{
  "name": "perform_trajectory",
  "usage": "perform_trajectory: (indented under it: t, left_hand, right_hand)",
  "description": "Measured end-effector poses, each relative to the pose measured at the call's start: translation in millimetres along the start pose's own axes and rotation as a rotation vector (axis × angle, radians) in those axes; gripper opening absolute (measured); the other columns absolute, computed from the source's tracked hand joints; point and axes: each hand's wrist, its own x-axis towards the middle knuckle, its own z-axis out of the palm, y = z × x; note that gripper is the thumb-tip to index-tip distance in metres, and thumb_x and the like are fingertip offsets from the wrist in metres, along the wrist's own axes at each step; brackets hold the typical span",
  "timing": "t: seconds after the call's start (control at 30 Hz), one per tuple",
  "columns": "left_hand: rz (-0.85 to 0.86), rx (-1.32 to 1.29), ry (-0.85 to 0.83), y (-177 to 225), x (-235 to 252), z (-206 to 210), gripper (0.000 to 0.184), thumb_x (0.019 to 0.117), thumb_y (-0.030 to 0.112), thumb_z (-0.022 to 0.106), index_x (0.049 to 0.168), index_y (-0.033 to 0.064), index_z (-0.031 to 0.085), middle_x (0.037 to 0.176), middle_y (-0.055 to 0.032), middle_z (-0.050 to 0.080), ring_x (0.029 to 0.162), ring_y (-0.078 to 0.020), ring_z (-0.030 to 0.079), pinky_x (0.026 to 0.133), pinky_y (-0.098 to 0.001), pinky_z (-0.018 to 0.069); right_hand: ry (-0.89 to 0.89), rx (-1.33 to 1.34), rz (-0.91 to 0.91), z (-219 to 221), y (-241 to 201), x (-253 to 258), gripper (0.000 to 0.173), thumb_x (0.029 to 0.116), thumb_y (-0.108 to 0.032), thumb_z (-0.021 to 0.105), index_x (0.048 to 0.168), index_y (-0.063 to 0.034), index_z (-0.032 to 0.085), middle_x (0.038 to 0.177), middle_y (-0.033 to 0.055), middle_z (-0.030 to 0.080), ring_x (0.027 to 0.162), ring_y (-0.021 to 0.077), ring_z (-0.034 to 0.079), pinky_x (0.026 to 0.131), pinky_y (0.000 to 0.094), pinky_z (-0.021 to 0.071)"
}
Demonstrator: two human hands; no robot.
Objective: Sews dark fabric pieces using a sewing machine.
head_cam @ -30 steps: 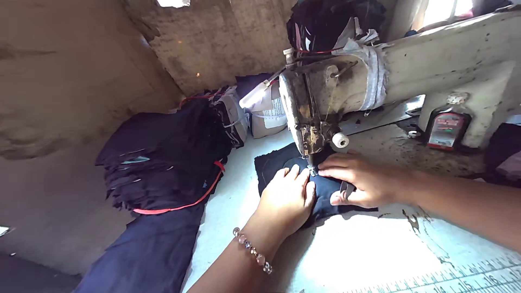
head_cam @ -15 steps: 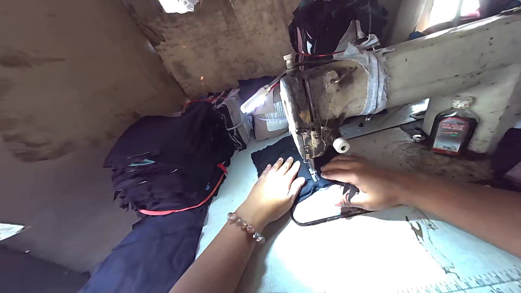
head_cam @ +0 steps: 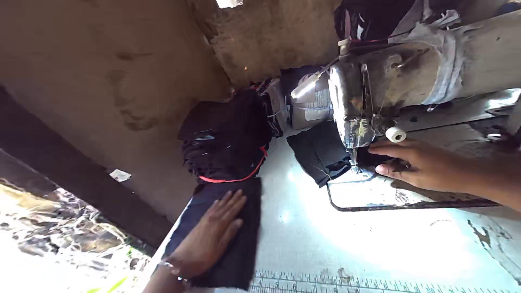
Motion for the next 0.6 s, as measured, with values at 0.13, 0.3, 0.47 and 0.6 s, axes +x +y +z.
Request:
perform_trajectory:
  t: [0.13,0.3,0.47,0.6]
  left_hand:
    - [0.259,-0.002,0.05,107,25,23,0.051,0.1083,0.034,0.039,0.148,0.0057,0.053,0.158,-0.0134,0.047,0.147,-0.0371,0.042,0.115,-0.065,0.0334]
    - [0.451,0.017,0.125,183,67,39,0.058,0.1038,0.051,0.043,0.149,0.0166,0.054,0.152,-0.0075,0.054,0.136,-0.0339,0.053,0.102,-0.0633,0.0435]
    - [0.354,-0.098,-0.201,184,111,24,0.089,0.0966,0.066,0.049,0.159,0.0053,0.034,0.166,-0.0139,0.033,0.156,-0.03,0.024,0.123,-0.0631,0.0153]
    - [0.252,-0.069,-0.326,184,135,13,0.099,0.0948,0.07,0.05,0.162,0.0028,0.022,0.17,-0.0153,0.02,0.158,-0.0269,0.018,0.125,-0.0561,0.0162]
  right_hand:
    - [-0.035,-0.007,-0.066,-11,-7,-3,0.039,0.0928,-0.035,0.069,0.12,-0.0083,0.074,0.115,0.0088,0.073,0.108,0.0238,0.069,0.095,0.0446,0.0561]
    - [-0.079,0.28,-0.419,-6,-14,-11,0.035,0.102,-0.039,0.054,0.113,-0.0126,0.075,0.11,0.0013,0.074,0.107,0.0085,0.067,0.094,0.0258,0.0539]
    - [-0.172,0.213,-0.387,8,-13,-15,0.049,0.1024,-0.044,0.051,0.123,-0.0042,0.071,0.125,0.012,0.07,0.118,0.0251,0.065,0.103,0.046,0.0498]
    - [-0.17,0.121,-0.322,10,-9,-7,0.049,0.1008,-0.044,0.053,0.12,-0.0038,0.072,0.123,0.0114,0.071,0.117,0.0274,0.066,0.1,0.0503,0.0509]
